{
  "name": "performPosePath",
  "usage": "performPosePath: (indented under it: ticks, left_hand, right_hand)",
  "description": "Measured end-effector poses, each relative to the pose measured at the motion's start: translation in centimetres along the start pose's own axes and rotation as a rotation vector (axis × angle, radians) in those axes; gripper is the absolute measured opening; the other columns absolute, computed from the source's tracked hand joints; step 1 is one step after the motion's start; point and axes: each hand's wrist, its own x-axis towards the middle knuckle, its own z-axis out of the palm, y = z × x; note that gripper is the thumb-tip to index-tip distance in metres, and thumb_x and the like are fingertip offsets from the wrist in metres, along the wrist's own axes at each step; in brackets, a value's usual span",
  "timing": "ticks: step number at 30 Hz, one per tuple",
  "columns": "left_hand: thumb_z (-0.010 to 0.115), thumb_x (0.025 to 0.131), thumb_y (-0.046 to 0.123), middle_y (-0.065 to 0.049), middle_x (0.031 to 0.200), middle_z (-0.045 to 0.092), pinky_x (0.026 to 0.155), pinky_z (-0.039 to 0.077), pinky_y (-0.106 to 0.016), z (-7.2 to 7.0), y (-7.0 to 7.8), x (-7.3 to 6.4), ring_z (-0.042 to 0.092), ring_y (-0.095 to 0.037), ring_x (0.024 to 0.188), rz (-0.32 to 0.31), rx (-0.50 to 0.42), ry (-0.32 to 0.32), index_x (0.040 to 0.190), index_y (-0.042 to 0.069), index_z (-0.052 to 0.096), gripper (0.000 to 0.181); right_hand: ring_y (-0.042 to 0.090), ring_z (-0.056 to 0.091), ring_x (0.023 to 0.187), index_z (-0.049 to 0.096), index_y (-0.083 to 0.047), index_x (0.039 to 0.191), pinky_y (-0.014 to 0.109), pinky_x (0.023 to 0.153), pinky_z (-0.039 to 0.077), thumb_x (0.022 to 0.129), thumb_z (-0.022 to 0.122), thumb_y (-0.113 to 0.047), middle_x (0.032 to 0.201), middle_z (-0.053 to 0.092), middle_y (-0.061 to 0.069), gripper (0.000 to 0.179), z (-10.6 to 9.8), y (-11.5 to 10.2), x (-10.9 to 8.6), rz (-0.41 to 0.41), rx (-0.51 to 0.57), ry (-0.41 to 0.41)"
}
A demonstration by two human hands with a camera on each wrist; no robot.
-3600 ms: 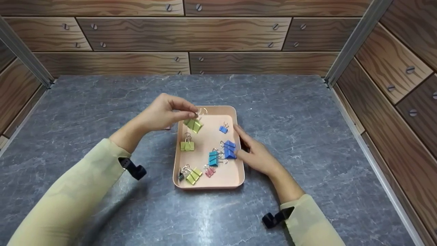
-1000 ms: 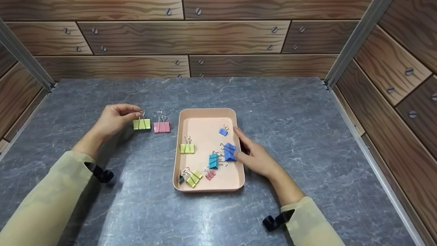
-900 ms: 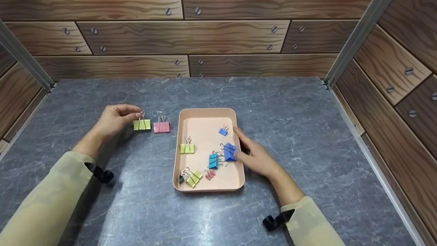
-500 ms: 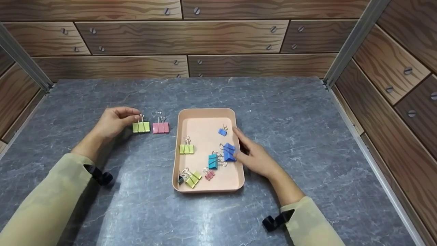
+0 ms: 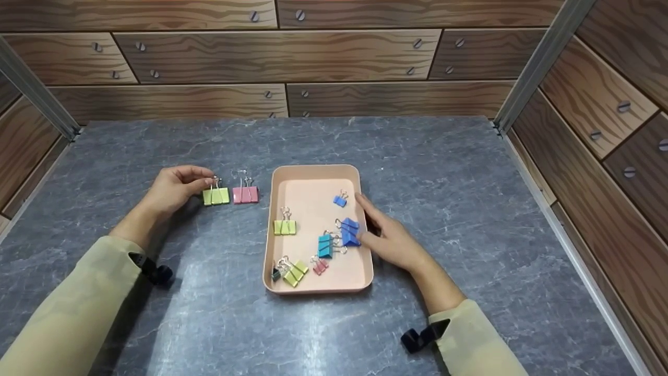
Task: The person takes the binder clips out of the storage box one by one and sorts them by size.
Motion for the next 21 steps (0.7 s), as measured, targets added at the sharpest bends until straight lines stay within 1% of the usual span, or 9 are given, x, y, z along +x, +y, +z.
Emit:
performPosePath:
  ticks: [3, 5, 6, 8, 11, 13, 14, 18, 21]
  left_hand:
    - [0.074, 0.098, 0.003, -0.010, 0.104, 0.079, 0.078, 0.055, -0.025, 0.0, -0.1, 0.0, 0.069, -0.011, 0.089, -0.005, -0.008, -0.001, 0.116, -0.005, 0.075, 0.019]
    - [0.074, 0.098, 0.003, -0.010, 0.104, 0.079, 0.078, 0.055, -0.025, -0.1, -0.2, 0.0, 0.069, -0.011, 0.089, -0.010, -0.017, 0.001, 0.115, -0.006, 0.075, 0.019]
    - [0.074, 0.098, 0.003, -0.009, 0.104, 0.079, 0.078, 0.054, -0.025, -0.1, -0.2, 0.0, 0.069, -0.011, 0.089, -0.014, -0.021, 0.002, 0.115, -0.006, 0.075, 0.020]
    - [0.075, 0.098, 0.004, -0.009, 0.103, 0.079, 0.078, 0.054, -0.025, -0.2, -0.3, 0.0, 0.069, -0.010, 0.089, -0.022, -0.021, 0.003, 0.116, -0.006, 0.075, 0.020]
    - [0.075, 0.098, 0.005, -0.009, 0.104, 0.079, 0.078, 0.054, -0.025, -0.3, -0.3, 0.0, 0.068, -0.010, 0.090, -0.029, -0.017, 0.002, 0.117, -0.005, 0.076, 0.022]
    - [0.076, 0.098, 0.007, -0.011, 0.107, 0.078, 0.079, 0.054, -0.024, -0.4, -0.2, 0.0, 0.068, -0.011, 0.091, -0.028, -0.009, 0.003, 0.118, -0.005, 0.076, 0.023]
    - [0.076, 0.098, 0.007, -0.012, 0.108, 0.078, 0.079, 0.054, -0.025, -0.4, -0.2, 0.0, 0.068, -0.011, 0.091, -0.026, -0.009, 0.004, 0.118, -0.005, 0.075, 0.023]
    - [0.074, 0.099, 0.005, -0.012, 0.110, 0.077, 0.080, 0.056, -0.025, -0.8, 0.5, -0.2, 0.068, -0.013, 0.092, -0.006, -0.030, 0.027, 0.121, -0.008, 0.074, 0.026]
    - [0.073, 0.099, 0.003, -0.011, 0.108, 0.076, 0.084, 0.056, -0.024, -1.1, 1.6, -0.4, 0.069, -0.012, 0.093, 0.044, -0.053, 0.065, 0.120, -0.010, 0.073, 0.025]
  right_hand:
    - [0.036, 0.029, 0.156, 0.026, -0.026, 0.170, 0.049, 0.125, 0.023, 0.098, 0.065, -0.007, 0.173, 0.025, 0.014, 0.084, 0.0, 0.0, 0.0, -0.001, -0.004, 0.000]
    - [0.036, 0.030, 0.156, 0.026, -0.026, 0.170, 0.052, 0.125, 0.022, 0.098, 0.065, -0.008, 0.173, 0.026, 0.015, 0.084, 0.0, -0.1, 0.0, 0.000, -0.004, 0.001]
    - [0.036, 0.029, 0.156, 0.026, -0.026, 0.170, 0.051, 0.125, 0.022, 0.098, 0.065, -0.008, 0.173, 0.025, 0.014, 0.084, 0.0, -0.1, 0.0, 0.000, -0.002, 0.002]
    - [0.036, 0.028, 0.157, 0.026, -0.025, 0.170, 0.039, 0.125, 0.025, 0.098, 0.065, -0.006, 0.173, 0.024, 0.014, 0.084, 0.0, -0.1, 0.0, -0.004, 0.013, -0.005]
    - [0.035, 0.027, 0.157, 0.025, -0.024, 0.170, 0.019, 0.119, 0.026, 0.098, 0.064, -0.006, 0.174, 0.023, 0.013, 0.084, 0.0, 0.0, 0.0, -0.006, 0.030, -0.012]
    - [0.035, 0.027, 0.157, 0.025, -0.024, 0.170, 0.011, 0.114, 0.025, 0.098, 0.064, -0.006, 0.174, 0.023, 0.013, 0.083, 0.1, 0.0, 0.0, -0.007, 0.037, -0.015]
    - [0.035, 0.027, 0.157, 0.026, -0.024, 0.170, 0.010, 0.113, 0.025, 0.098, 0.064, -0.006, 0.174, 0.023, 0.013, 0.083, 0.1, 0.0, 0.0, -0.006, 0.034, -0.014]
    - [0.035, 0.028, 0.157, 0.026, -0.026, 0.170, 0.018, 0.118, 0.025, 0.099, 0.064, -0.007, 0.174, 0.023, 0.013, 0.083, 0.0, 0.0, 0.0, 0.002, 0.019, -0.011]
    - [0.035, 0.028, 0.157, 0.026, -0.025, 0.170, 0.035, 0.124, 0.025, 0.099, 0.064, -0.006, 0.174, 0.023, 0.012, 0.083, 0.0, -0.1, 0.0, 0.002, 0.010, -0.011]
